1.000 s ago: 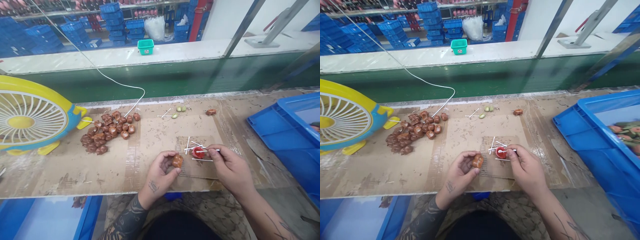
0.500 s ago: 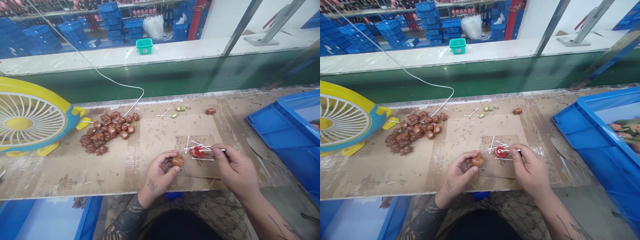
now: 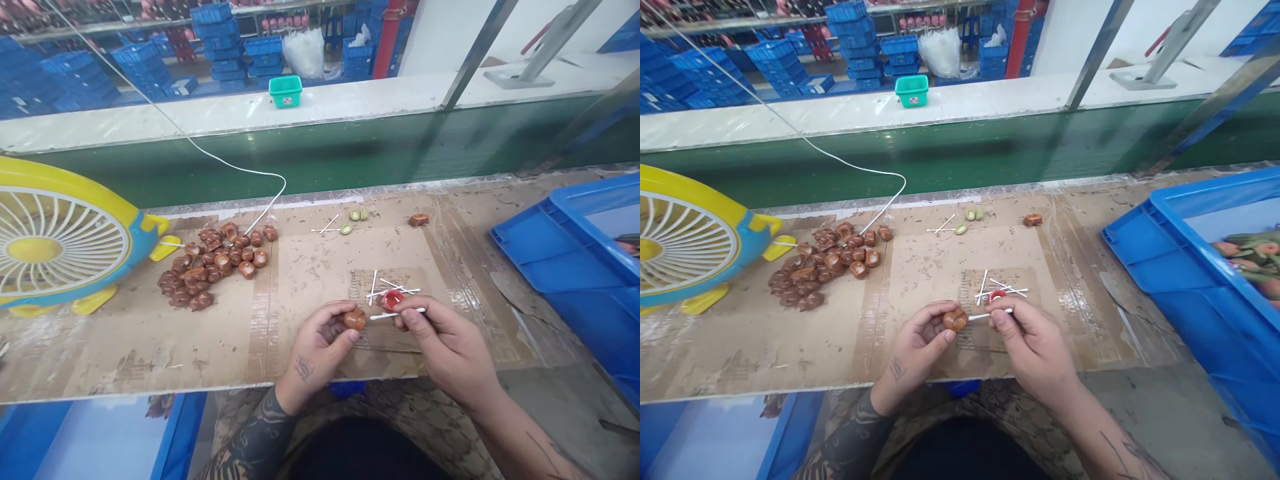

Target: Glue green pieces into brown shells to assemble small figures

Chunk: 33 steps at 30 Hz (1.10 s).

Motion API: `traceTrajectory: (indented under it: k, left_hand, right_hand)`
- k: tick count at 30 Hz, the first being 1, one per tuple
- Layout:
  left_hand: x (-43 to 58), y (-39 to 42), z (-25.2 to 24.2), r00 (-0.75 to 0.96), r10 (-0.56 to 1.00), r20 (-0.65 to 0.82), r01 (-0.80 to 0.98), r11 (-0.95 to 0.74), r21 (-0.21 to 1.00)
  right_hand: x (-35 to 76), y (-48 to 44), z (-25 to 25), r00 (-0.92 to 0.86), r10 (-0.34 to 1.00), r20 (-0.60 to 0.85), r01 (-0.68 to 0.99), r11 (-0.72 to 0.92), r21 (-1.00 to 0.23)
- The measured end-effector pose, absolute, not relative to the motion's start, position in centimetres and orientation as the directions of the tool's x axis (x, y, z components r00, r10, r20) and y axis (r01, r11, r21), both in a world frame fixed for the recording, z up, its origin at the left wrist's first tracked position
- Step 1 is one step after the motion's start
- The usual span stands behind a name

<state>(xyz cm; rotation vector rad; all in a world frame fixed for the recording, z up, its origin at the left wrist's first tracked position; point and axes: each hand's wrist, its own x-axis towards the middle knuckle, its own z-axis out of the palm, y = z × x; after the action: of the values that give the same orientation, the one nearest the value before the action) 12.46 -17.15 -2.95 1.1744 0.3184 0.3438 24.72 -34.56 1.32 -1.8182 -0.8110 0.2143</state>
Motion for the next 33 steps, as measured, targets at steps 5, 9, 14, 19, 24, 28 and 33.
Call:
traceTrajectory:
  k: [5,9,14,19,24,28,33]
  left_hand:
    - [12.3,-17.1,-2.8,0.909,0.411,-0.065,-0.088,0.341,0.936]
    - [12.5,-17.0,-2.5,0.911,0.408,-0.057,-0.084,0.318,0.944]
    - [12.7,-17.0,-2.6,0.904,0.42,-0.077,-0.089,0.363,0.927]
    - [12.7,-17.1,-3.3,0.883,0.465,-0.063,-0.134,0.38,0.915]
    - [12.7,-17.0,-3.6,0.893,0.449,-0.041,-0.127,0.339,0.932]
    - [12.7,-17.1,-3.5,0.904,0.426,-0.034,-0.113,0.315,0.942]
    - [12.6,-17.4,-3.3,0.903,0.416,-0.109,-0.071,0.393,0.917]
  right_hand:
    - [24.6,-33.4,0.4,0.692,0.694,0.197,0.434,-0.183,-0.882]
    - [24.8,-33.3,0.7,0.64,0.724,0.256,0.528,-0.172,-0.832]
    - [25.0,-33.9,1.4,0.571,0.742,0.352,0.603,-0.087,-0.793]
    - [26.5,-35.1,0.8,0.763,0.566,0.312,0.558,-0.333,-0.76]
    - [27.9,-35.6,0.3,0.749,0.591,0.3,0.623,-0.473,-0.623]
    - [27.9,-35.5,0.1,0.735,0.611,0.294,0.641,-0.482,-0.598]
    - [27.9,-35.5,-0.1,0.75,0.584,0.31,0.629,-0.486,-0.607]
